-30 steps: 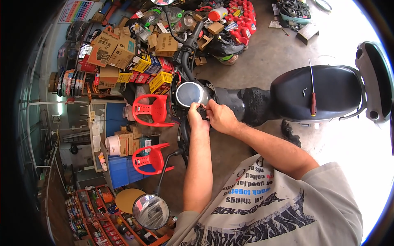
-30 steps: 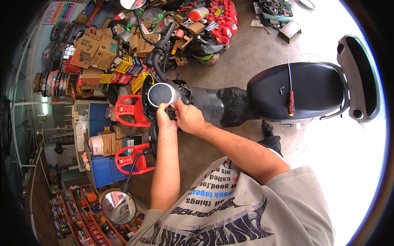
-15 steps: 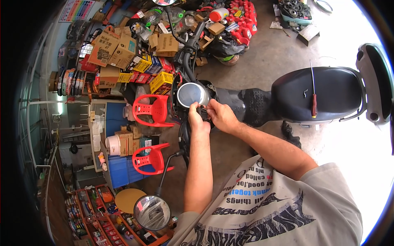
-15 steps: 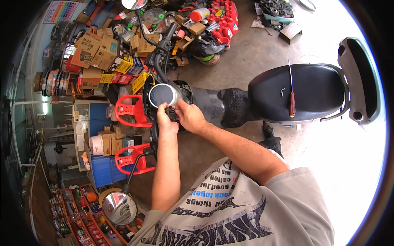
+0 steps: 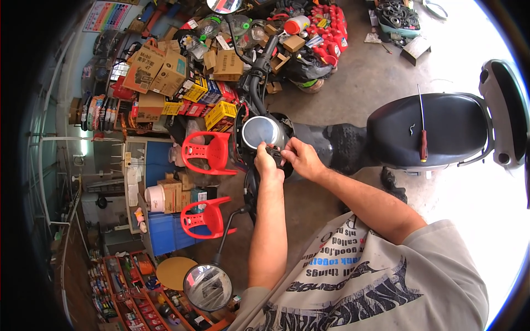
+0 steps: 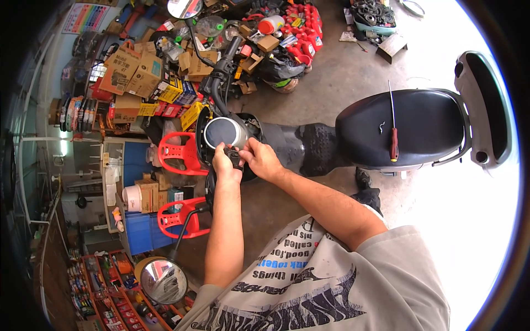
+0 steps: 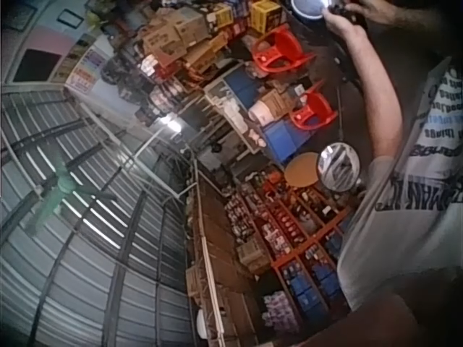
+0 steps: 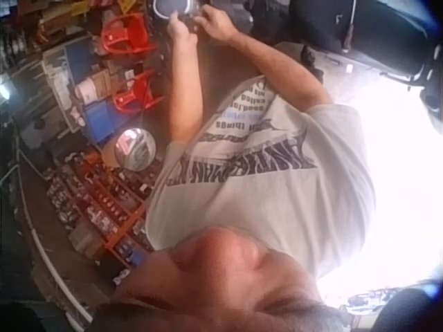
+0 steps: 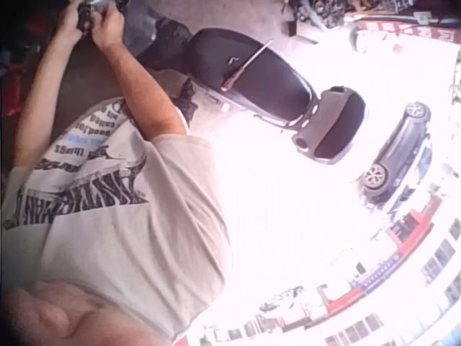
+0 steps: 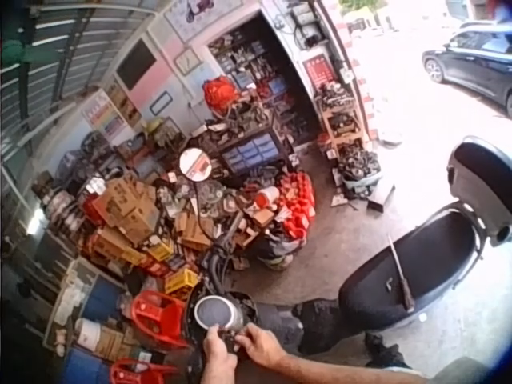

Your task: Repairing a wiring connector on a motorcycle using a screwdriver.

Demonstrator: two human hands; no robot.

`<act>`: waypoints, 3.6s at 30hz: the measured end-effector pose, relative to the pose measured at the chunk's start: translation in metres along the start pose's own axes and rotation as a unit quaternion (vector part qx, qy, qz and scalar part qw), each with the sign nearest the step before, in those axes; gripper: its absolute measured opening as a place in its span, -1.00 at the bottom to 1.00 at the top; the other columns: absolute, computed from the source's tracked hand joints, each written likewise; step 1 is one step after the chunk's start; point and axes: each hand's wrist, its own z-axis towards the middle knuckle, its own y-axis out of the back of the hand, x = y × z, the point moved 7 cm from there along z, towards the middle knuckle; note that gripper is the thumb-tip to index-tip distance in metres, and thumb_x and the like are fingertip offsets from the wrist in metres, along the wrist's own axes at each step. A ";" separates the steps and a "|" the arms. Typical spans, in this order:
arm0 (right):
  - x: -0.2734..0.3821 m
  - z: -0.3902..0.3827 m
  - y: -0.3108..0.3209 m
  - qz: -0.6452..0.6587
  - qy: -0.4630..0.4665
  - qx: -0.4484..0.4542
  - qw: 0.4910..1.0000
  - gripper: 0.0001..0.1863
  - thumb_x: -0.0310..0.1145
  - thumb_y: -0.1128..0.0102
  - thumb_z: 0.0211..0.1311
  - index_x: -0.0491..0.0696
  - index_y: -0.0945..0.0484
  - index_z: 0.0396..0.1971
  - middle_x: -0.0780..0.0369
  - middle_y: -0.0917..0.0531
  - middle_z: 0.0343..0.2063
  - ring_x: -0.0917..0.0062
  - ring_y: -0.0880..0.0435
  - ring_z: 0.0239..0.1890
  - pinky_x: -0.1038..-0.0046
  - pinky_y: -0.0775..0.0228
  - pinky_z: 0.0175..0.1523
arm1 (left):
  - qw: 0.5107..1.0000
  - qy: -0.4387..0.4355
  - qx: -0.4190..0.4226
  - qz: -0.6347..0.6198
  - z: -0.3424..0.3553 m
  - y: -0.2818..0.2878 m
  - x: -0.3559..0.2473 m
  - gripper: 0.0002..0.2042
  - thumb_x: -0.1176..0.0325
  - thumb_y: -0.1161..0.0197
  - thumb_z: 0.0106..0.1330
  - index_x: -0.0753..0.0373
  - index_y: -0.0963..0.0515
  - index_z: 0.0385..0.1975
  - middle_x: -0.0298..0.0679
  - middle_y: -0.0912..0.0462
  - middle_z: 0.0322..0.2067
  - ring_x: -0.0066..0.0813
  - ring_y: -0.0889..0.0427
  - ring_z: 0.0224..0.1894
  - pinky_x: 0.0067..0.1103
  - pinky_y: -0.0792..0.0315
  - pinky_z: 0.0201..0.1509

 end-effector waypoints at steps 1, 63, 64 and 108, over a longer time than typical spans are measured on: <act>-0.003 0.000 0.001 -0.059 -0.016 0.004 0.998 -0.83 -0.38 -0.16 0.25 -0.18 -0.45 -0.39 0.09 -0.64 -0.46 0.33 -0.66 -0.42 0.30 -0.44 -0.27 | 0.999 0.005 0.033 0.002 0.000 -0.002 -0.002 -0.75 0.11 -0.04 0.36 0.18 -0.41 -0.34 -0.27 -0.50 -0.49 -0.43 -0.53 -0.49 -0.53 -0.36 -0.58; -0.021 -0.007 -0.028 0.095 -0.054 -0.046 0.993 -0.88 -0.47 -0.08 0.31 -0.17 -0.41 -0.43 0.21 -0.62 -0.52 0.58 -0.58 -0.40 0.45 -0.42 -0.23 | 0.997 0.016 -0.061 -0.051 0.013 0.011 0.004 -0.80 0.21 -0.08 0.29 0.23 -0.43 -0.36 -0.30 -0.48 -0.43 -0.41 -0.55 -0.42 -0.47 -0.47 -0.43; -0.022 -0.007 -0.028 0.097 -0.053 -0.046 0.993 -0.88 -0.47 -0.08 0.31 -0.16 -0.41 -0.43 0.21 -0.62 -0.52 0.58 -0.58 -0.40 0.45 -0.42 -0.23 | 0.997 0.020 -0.058 -0.048 0.013 0.010 0.004 -0.81 0.19 -0.08 0.31 0.18 -0.42 -0.37 -0.33 -0.47 -0.45 -0.43 -0.53 -0.44 -0.48 -0.44 -0.47; -0.028 -0.007 -0.030 0.119 -0.060 -0.048 0.990 -0.86 -0.45 -0.07 0.34 -0.18 -0.43 -0.42 0.22 -0.62 -0.51 0.60 -0.55 -0.39 0.46 -0.42 -0.23 | 0.996 0.028 -0.072 -0.051 0.012 0.009 0.006 -0.83 0.22 -0.05 0.33 0.15 -0.40 -0.43 -0.35 -0.47 -0.50 -0.43 -0.53 -0.49 -0.50 -0.45 -0.49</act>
